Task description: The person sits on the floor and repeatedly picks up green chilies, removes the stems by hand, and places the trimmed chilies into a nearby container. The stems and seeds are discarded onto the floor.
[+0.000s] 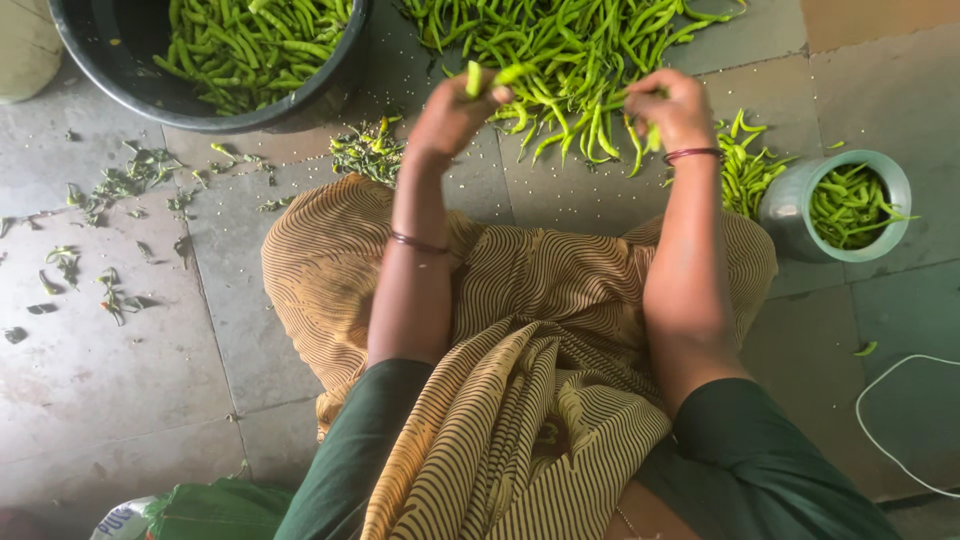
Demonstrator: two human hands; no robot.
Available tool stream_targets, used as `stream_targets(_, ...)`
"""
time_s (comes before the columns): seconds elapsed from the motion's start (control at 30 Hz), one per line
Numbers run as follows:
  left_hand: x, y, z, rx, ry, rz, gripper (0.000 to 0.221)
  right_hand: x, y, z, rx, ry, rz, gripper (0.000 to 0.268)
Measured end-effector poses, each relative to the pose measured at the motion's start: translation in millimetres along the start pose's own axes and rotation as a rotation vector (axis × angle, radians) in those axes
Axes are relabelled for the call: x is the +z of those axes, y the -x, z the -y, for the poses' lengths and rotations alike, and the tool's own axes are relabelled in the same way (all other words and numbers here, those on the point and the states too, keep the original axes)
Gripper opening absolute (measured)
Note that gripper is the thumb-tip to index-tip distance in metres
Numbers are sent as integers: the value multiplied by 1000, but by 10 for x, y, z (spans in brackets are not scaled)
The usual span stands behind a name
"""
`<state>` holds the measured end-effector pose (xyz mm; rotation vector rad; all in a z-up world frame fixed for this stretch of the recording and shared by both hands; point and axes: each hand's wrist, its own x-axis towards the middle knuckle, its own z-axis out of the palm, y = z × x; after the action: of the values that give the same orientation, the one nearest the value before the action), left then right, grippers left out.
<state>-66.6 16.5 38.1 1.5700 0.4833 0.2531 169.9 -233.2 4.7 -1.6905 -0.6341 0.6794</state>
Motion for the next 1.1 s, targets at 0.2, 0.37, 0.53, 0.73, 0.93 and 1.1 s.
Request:
stream_targets(0.2,-25,19,-72,93,82,17,27,602,-29,59,35,-145,85,13)
stream_targets(0.37,152,45,-73,-11,-153,58,24,952,126,277,208,-658,226,29)
stream_targets(0.53,295,-21,-25,100,-199,181,26,871,91,272,145,-784,219,22)
stream_targets(0.73,441,-187,242,-99,-283,13,18,831,108,212,44,-721,236,20)
stream_targets(0.93,396,-313,509,-284,274,76,24,819,163,314,66,-693,279,20)
stream_targets(1.1,462,-380,383,-441,655,106,32,800,103,484,59,-328,146,23)
